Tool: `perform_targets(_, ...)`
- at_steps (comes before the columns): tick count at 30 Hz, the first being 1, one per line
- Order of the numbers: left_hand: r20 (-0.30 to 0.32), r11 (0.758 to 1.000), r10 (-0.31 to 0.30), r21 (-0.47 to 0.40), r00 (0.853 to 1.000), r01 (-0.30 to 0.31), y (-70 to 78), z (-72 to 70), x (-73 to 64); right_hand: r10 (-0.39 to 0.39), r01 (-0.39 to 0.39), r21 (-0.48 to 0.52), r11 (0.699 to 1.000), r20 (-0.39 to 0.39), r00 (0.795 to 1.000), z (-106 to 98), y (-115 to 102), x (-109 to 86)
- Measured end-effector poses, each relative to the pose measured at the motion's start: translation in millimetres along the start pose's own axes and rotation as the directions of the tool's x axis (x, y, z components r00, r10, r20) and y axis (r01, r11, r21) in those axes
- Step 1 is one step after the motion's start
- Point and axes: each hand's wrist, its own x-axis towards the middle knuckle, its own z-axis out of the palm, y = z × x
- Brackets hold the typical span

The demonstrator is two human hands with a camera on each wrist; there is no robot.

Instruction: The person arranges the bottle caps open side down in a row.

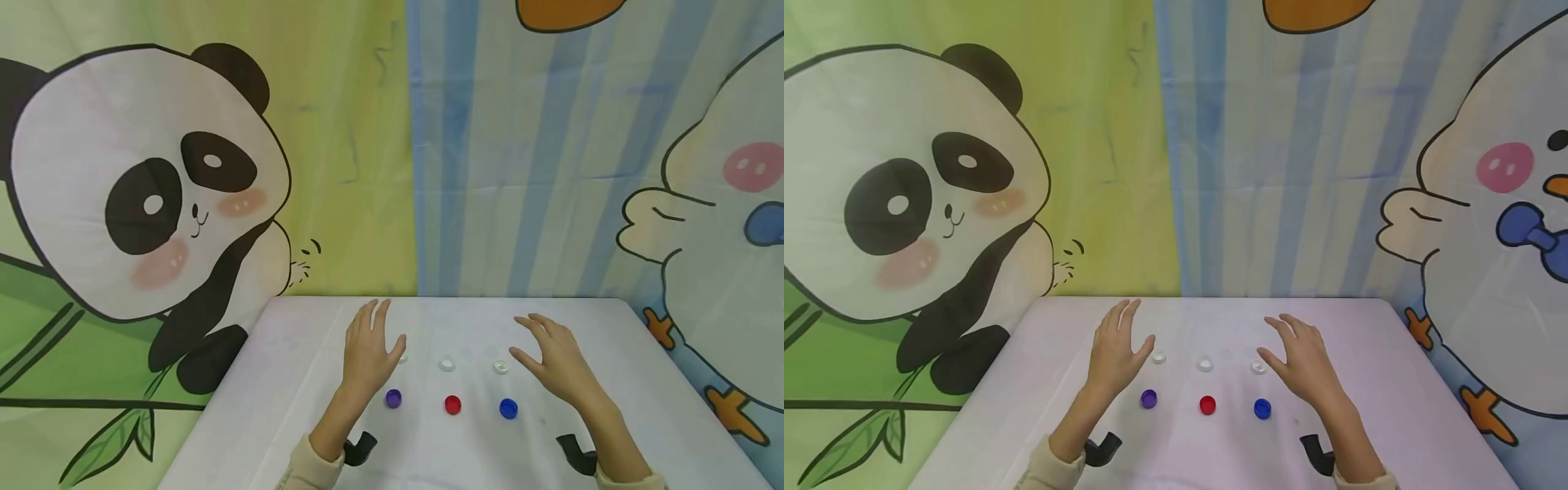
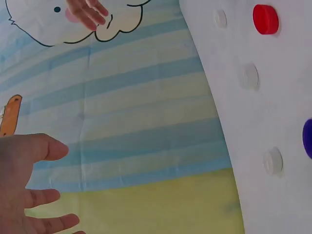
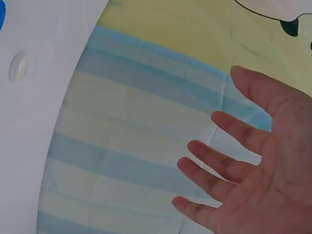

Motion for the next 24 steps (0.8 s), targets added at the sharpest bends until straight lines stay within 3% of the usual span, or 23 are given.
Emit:
perform_targets(3, -0.070, 0.999, 0.019, -0.047, 0.997, -0.022, 12.9, 9.0, -4.2, 0.007, -0.006, 0.040, 0.999, -0.026, 1.000, 1.7, 1.8, -3.4)
perform_targets(6, -0.074, 0.995, 0.028, -0.097, 0.997, -0.036, 32.2, 21.8, -9.2, 0.017, -0.013, 0.082, 0.997, -0.049, 0.999, 4.6, 4.2, -6.1)
perform_targets(12, -0.019, 0.976, 0.006, -0.216, 1.000, -0.010, 69.2, 47.4, -20.5, 0.097, -0.084, 0.161, 0.983, -0.077, 0.992, 13.8, 6.9, -13.0)
perform_targets(16, 0.012, 0.954, -0.026, -0.298, 1.000, 0.028, 84.9, 62.0, -28.4, 0.178, -0.145, 0.199, 0.969, -0.158, 0.971, 23.7, 10.9, -23.2)
perform_targets(20, 0.093, 0.912, -0.060, -0.400, 0.994, 0.092, 95.2, 76.0, -38.7, 0.265, -0.217, 0.217, 0.952, -0.225, 0.937, 38.6, 16.2, -35.5)
perform_targets(24, 0.187, 0.869, -0.066, -0.471, 0.980, 0.148, 101.7, 89.6, -50.9, 0.351, -0.299, 0.238, 0.924, -0.214, 0.912, 53.2, 23.5, -46.1)
